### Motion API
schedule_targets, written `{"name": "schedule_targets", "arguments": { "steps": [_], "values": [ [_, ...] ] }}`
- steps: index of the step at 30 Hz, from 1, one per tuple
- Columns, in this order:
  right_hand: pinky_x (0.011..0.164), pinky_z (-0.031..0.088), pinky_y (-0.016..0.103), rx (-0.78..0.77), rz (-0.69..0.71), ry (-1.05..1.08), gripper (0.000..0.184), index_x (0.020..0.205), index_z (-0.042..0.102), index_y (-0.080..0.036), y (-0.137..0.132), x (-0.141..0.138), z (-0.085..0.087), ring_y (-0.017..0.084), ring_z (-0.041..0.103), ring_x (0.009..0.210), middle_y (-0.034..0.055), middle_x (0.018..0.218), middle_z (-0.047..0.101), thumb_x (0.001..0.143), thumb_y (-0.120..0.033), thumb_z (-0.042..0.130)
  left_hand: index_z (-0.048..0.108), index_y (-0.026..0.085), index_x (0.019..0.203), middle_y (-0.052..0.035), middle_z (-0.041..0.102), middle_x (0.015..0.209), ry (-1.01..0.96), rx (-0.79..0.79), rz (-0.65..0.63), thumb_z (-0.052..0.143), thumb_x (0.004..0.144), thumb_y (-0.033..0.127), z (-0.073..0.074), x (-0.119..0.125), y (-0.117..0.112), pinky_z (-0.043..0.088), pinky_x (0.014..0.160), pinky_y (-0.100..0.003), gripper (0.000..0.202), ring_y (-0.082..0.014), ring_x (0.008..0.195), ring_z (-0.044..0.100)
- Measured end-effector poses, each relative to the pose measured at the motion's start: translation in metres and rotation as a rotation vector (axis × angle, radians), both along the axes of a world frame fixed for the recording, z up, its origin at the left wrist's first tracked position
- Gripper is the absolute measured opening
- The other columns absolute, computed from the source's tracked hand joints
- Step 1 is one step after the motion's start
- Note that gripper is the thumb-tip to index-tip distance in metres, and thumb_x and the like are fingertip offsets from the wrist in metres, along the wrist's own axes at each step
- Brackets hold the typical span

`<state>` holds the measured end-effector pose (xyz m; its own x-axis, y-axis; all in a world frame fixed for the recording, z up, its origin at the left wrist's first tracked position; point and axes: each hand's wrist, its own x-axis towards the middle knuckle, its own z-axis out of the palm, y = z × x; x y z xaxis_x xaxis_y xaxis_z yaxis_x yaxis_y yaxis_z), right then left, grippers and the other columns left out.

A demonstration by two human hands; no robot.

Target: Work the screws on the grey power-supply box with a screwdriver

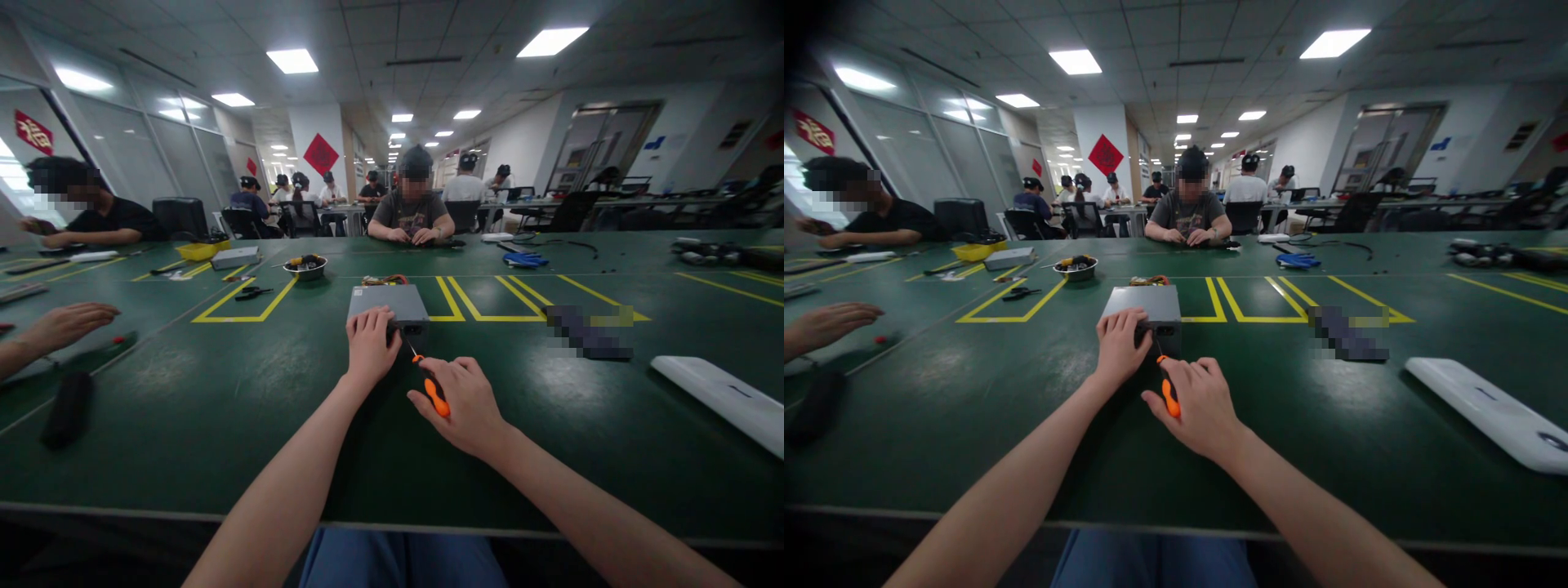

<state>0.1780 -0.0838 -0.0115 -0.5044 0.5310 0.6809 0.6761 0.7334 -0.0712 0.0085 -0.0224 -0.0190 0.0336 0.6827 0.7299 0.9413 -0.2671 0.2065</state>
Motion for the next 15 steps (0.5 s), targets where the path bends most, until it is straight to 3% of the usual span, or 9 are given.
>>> {"name": "schedule_targets", "arguments": {
  "steps": [5, 15],
  "values": [
    [0.076, 0.035, 0.033, 0.051, 0.035, 0.002, 0.01, 0.084, 0.055, -0.016, 0.0021, -0.0004, -0.004, 0.016, 0.051, 0.068, 0.0034, 0.074, 0.056, 0.08, -0.022, 0.048, 0.052, 0.024, 0.106, -0.0036, 0.056, 0.12, -0.001, -0.005, 0.001, 0.05, 0.08, 0.026, 0.0008, 0.0003, -0.0003, 0.027, 0.097, -0.04, 0.025, -0.0225, 0.113, 0.045],
    [0.079, 0.034, 0.035, 0.095, 0.079, -0.104, 0.012, 0.081, 0.061, -0.018, 0.0, -0.002, -0.0036, 0.016, 0.044, 0.07, 0.0025, 0.072, 0.049, 0.074, -0.016, 0.051, 0.052, 0.024, 0.105, -0.0042, 0.056, 0.12, -0.009, -0.008, 0.015, 0.051, 0.081, 0.026, 0.0003, 0.0015, 0.0009, 0.027, 0.096, -0.041, 0.025, -0.0234, 0.112, 0.046]
  ]
}}
